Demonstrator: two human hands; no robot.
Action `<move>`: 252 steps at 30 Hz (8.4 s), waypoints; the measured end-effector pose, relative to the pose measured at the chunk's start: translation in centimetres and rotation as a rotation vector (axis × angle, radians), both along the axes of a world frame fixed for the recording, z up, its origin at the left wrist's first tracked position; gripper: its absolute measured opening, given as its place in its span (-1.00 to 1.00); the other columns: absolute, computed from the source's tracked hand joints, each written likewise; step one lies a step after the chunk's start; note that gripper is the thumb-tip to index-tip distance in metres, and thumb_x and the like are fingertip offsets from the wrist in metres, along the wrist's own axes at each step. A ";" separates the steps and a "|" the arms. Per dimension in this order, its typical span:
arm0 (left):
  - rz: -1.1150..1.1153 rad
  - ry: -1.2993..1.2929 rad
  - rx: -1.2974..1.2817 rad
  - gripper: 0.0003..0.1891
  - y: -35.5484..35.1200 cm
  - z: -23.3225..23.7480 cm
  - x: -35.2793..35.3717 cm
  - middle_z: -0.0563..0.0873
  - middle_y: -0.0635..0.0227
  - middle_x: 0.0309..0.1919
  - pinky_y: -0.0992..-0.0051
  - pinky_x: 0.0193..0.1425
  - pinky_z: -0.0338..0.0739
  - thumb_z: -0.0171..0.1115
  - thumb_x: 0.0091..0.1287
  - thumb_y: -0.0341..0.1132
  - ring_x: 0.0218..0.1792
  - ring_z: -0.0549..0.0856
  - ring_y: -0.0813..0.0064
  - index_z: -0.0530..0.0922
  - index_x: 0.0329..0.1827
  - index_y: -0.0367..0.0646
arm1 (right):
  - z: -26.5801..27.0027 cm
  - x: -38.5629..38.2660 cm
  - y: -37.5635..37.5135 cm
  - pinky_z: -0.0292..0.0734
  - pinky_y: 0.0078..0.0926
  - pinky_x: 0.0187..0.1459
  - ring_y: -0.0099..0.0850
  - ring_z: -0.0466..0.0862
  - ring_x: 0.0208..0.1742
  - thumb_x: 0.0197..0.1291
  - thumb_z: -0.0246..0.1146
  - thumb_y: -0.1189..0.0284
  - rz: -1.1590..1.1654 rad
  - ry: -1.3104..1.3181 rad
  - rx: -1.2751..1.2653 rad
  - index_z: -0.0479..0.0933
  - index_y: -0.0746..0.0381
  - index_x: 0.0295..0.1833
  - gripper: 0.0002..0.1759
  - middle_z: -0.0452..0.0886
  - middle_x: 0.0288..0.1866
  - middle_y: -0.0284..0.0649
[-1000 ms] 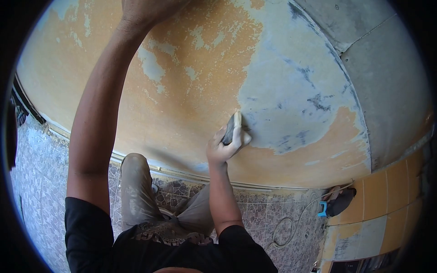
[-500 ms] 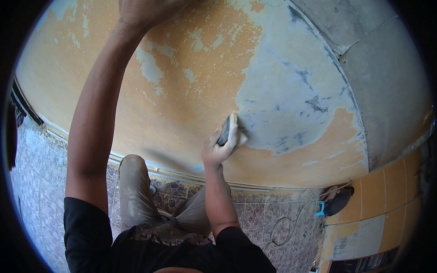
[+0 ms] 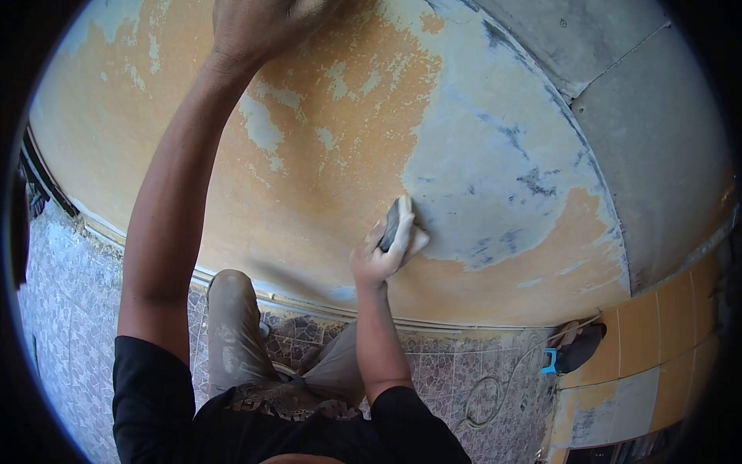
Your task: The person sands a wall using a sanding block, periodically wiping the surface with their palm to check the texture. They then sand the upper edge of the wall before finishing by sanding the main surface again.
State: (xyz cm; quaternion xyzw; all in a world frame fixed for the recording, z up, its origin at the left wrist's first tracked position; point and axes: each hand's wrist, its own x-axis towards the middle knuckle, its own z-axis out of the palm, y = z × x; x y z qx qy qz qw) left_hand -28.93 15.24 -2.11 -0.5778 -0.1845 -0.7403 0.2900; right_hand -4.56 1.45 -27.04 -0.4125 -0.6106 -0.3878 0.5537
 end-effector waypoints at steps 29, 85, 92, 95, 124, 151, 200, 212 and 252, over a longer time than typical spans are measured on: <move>0.062 0.139 -0.038 -0.78 -0.9 0.2 -0.7 0.74 0.35 -0.16 0.27 0.25 0.47 0.42 0.46 -0.23 -0.03 0.66 0.31 0.77 0.06 -0.11 | -4.0 0.3 -0.2 0.47 -0.21 0.10 -0.21 0.56 0.05 0.39 0.31 0.73 -0.111 0.127 0.022 0.47 0.32 0.57 -0.37 0.70 0.26 -0.01; 0.088 0.148 -0.054 -0.77 -0.5 0.5 -0.9 0.72 0.35 -0.20 0.27 0.20 0.48 0.42 0.45 -0.24 -0.10 0.62 0.32 0.78 0.06 -0.13 | -1.0 -0.7 -0.3 0.28 -0.27 0.14 -0.38 0.58 -0.01 0.37 0.35 0.55 -0.122 0.137 0.022 0.54 -0.05 0.60 -0.31 0.71 0.09 -0.33; 0.000 0.178 -0.179 -0.70 -1.8 -0.6 -1.4 0.75 0.23 0.05 0.20 0.33 0.47 0.40 0.49 -0.25 0.15 0.64 0.23 0.73 0.20 -0.15 | -2.4 -2.5 -7.0 0.49 -0.27 0.05 -0.31 0.61 -0.09 0.36 0.40 0.62 0.125 0.295 -0.228 0.41 0.34 0.62 -0.28 0.71 0.05 -0.16; -0.082 0.110 -0.144 -0.64 -4.3 -4.4 0.6 0.69 0.11 0.24 0.15 0.45 0.43 0.39 0.50 -0.25 0.35 0.59 0.14 0.67 0.27 -0.18 | 0.1 -3.8 -8.9 0.58 -0.48 0.03 -0.56 0.61 -0.07 0.47 0.44 0.47 0.736 0.905 -0.421 0.28 0.35 0.58 -0.30 0.70 0.08 -0.18; -1.697 -0.457 -1.261 -0.30 -19.0 -26.9 5.5 0.60 0.12 0.42 0.21 0.53 0.55 0.34 0.60 -0.31 0.44 0.62 0.26 0.23 0.72 -0.14 | -0.7 -2.4 -12.4 0.59 -0.48 0.24 -0.48 0.63 0.24 0.51 0.45 0.31 1.272 0.937 -1.062 0.34 0.44 0.57 -0.28 0.62 0.30 -0.14; -1.521 -1.106 -1.313 -0.68 -18.9 -37.0 -1.5 0.76 0.36 0.08 0.42 0.19 0.74 0.16 0.71 -0.28 0.04 0.78 0.54 0.50 0.44 -0.08 | 18.8 -8.1 6.4 -0.25 0.20 0.80 -0.15 0.00 0.86 0.50 0.03 -0.34 -0.339 -0.622 -0.139 0.08 0.26 0.79 0.09 0.04 0.86 -0.08; 0.187 0.304 -0.064 -0.42 -5.7 -8.3 7.8 0.65 0.42 0.10 0.36 0.14 0.46 0.52 0.39 -0.06 0.00 0.57 0.37 0.68 0.49 0.18 | 25.9 16.7 -1.0 0.45 -0.08 0.22 -0.02 0.63 0.12 0.50 0.38 0.21 -0.286 -0.049 0.127 0.66 0.24 0.14 -0.66 0.66 0.02 -0.15; 0.132 -0.269 -0.183 -0.50 -4.1 -3.2 5.4 0.60 0.27 -0.10 0.23 0.17 0.44 0.53 0.39 -0.26 -0.07 0.51 0.22 0.74 0.39 -0.08 | 26.2 16.9 -0.3 0.43 -0.09 0.21 -0.10 0.64 0.11 0.49 0.38 0.13 -0.357 -0.062 0.191 0.70 0.11 0.07 -0.71 0.65 -0.04 -0.25; 0.177 0.063 -0.116 -0.44 -3.6 -4.1 2.1 0.60 0.37 -0.09 0.26 0.18 0.44 0.52 0.39 -0.13 -0.08 0.55 0.30 0.71 0.46 0.06 | 26.3 16.2 -2.0 0.42 -0.10 0.29 -0.11 0.61 0.17 0.51 0.35 0.02 -0.243 -0.006 0.057 0.72 0.14 0.07 -0.60 0.65 0.05 -0.19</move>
